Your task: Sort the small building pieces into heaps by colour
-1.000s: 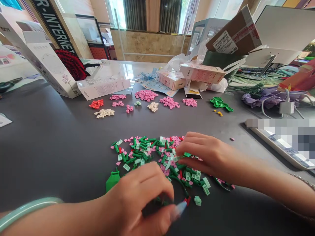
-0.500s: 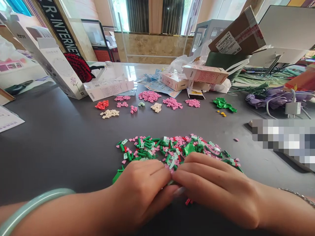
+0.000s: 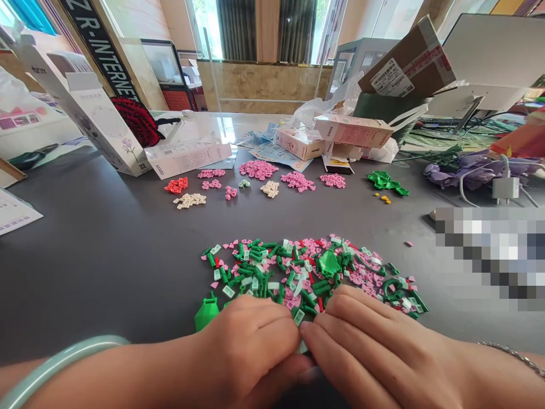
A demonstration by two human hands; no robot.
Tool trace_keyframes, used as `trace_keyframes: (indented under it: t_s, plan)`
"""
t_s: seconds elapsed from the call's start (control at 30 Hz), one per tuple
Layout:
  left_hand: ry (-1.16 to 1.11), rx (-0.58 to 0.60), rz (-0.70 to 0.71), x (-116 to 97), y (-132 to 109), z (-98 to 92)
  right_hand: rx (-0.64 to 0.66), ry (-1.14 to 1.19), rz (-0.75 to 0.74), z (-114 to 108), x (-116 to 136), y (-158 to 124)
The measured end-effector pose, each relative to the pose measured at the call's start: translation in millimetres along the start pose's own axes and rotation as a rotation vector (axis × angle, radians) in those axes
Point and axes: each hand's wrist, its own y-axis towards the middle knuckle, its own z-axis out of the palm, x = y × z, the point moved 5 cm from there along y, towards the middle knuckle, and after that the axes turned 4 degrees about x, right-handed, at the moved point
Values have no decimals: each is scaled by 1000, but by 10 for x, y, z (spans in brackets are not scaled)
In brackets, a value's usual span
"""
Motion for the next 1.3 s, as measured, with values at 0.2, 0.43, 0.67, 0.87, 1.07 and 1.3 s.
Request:
trace_keyframes:
  t_s: [0.2,0.43,0.67,0.87,1.07,1.3]
  plan:
    - [-73,98,-30,3,-23,4,57,132,-38,98,-92,109]
    - [-130,157,-74,50,-24,40,12,101,-63,58,-125,81]
    - [-194,213,-93,80,-12,82,-170,-16,-244,-90,25,30]
    - [-319,168,-133,48,-7,82,-234,26,-310,-68,32,33]
    - [-483,121,-272,46,63,104,-160,64,-391,-197,-103,136]
    - [-509,-18,-233,102,50,103,-54,291,-207,-161,-222,174]
